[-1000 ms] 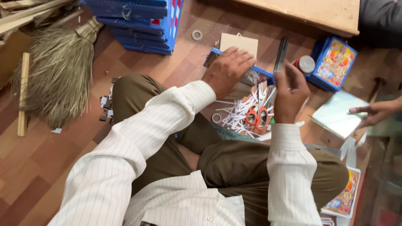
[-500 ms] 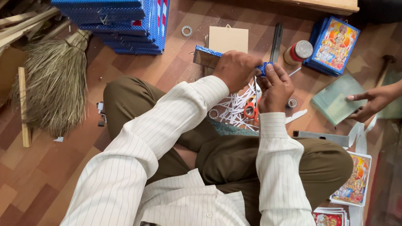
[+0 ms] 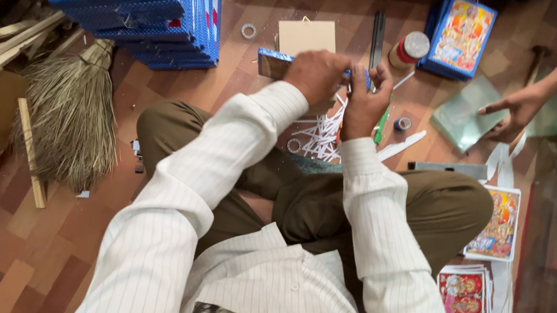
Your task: The person sits cross-legged on the workshop floor and assembles a decorated picture frame, fitting a blue beaded border strip around a framed religious image and pressing the edges to secure it. They handle tape, scissors and paper strips on the floor, then place the finished frame onto a stack of similar completed frames.
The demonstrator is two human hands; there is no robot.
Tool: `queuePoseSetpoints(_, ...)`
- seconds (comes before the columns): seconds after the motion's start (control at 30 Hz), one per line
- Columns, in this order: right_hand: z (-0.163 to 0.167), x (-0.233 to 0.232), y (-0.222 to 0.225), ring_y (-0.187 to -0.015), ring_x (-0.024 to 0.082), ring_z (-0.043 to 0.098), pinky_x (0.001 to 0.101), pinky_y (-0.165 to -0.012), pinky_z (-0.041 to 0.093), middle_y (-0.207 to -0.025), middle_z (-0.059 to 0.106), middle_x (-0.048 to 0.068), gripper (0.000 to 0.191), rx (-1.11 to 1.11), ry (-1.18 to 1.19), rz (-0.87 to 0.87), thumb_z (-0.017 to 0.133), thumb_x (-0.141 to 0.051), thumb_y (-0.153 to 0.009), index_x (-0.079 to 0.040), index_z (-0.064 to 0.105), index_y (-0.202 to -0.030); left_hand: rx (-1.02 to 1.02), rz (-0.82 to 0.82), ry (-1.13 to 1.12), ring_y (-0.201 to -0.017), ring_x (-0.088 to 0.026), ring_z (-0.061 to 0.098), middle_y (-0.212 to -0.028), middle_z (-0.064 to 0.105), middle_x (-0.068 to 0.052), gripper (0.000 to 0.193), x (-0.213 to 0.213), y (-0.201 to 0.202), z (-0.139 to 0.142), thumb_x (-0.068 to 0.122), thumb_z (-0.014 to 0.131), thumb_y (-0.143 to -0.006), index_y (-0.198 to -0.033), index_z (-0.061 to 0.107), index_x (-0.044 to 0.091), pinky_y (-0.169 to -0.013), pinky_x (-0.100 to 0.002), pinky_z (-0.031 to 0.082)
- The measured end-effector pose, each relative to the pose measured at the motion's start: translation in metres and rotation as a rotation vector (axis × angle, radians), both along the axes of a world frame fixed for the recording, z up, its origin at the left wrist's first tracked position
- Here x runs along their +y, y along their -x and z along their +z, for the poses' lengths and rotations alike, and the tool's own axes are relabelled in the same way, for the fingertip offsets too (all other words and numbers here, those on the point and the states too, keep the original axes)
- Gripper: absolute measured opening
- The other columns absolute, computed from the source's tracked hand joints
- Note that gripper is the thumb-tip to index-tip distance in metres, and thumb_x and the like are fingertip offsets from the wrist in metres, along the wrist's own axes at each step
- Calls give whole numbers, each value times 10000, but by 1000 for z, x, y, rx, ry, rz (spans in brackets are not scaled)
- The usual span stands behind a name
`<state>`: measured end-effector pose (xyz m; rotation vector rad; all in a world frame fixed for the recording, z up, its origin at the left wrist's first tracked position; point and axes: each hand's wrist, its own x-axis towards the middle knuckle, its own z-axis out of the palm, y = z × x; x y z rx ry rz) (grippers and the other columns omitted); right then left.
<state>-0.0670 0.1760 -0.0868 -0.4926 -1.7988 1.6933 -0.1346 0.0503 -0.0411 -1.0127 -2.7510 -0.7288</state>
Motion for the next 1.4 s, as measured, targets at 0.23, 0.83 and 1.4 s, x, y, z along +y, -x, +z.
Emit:
queuePoseSetpoints(0.23, -2, 17, -3, -1106, 201, 646, 331, -952, 564, -1189, 666, 159, 537, -94, -62, 71, 823, -303, -945, 47, 594, -1283, 172, 65, -77, -761, -288, 722, -830, 753, -82, 60, -104, 8, -3, 189, 796, -888, -935, 772, 160, -712, -441, 554)
queuePoseSetpoints(0.83, 22, 26, 1, -1088, 206, 669, 330, -923, 587, -1255, 626, 182, 790, -129, -66, 169, 884, -333, -889, 37, 449, -1435, -200, -23, -478, -873, -329, 754, -935, 768, -162, 510, -3, 39, 36, 472, 845, -744, -969, 764, 21, -794, -416, 586)
queuePoseSetpoints(1.4, 14, 52, -21, -1159, 234, 629, 356, -902, 552, -1329, 633, 122, 550, -37, -528, 44, 829, -295, -991, -48, 570, -1408, -1266, -464, -204, -663, -79, 601, -784, 684, 7, 280, 54, 92, -3, 187, 876, -828, -1007, 765, 2, -571, -266, 456)
